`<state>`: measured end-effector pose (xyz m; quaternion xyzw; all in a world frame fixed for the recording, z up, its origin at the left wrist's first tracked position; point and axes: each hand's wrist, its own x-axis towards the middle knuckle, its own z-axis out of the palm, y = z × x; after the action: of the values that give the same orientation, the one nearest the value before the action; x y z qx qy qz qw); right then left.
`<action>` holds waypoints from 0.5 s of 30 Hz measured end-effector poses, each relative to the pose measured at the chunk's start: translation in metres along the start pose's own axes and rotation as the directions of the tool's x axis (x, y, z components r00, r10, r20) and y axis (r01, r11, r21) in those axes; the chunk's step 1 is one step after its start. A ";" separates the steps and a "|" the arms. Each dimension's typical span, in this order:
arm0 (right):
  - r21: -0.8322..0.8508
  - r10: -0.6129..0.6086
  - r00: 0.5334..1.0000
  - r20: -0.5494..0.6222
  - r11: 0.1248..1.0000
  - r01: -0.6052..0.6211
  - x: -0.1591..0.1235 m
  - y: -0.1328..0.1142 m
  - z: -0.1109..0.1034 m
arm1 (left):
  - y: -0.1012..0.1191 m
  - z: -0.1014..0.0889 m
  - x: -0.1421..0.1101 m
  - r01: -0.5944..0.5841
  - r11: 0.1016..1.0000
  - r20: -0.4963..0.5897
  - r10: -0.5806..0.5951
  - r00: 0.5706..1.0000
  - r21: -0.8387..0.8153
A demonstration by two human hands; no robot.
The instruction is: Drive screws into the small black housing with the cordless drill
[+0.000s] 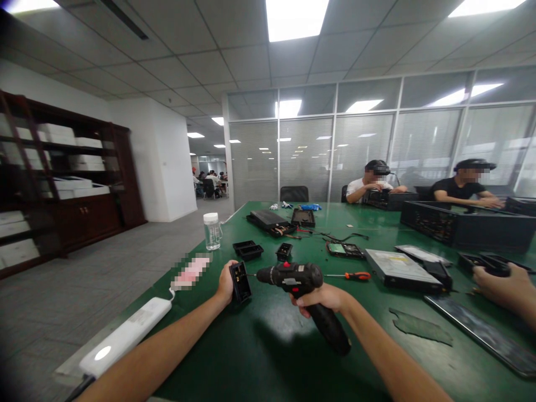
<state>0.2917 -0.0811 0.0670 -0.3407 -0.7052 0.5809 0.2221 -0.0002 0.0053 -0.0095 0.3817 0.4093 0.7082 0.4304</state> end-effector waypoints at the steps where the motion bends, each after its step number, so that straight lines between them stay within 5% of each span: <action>1: 0.009 -0.008 1.000 0.011 1.000 0.007 0.000 0.000 0.000 | 0.000 0.000 0.000 -0.009 1.000 0.019 0.009 1.000 -0.012; 15: 0.101 -0.057 0.996 0.068 0.994 0.050 0.004 0.008 -0.005 | 0.000 0.001 -0.001 0.015 1.000 0.013 -0.015 1.000 -0.025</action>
<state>0.2943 -0.0741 0.0596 -0.2895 -0.6918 0.6206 0.2291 0.0006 0.0045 -0.0094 0.3777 0.4005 0.7076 0.4430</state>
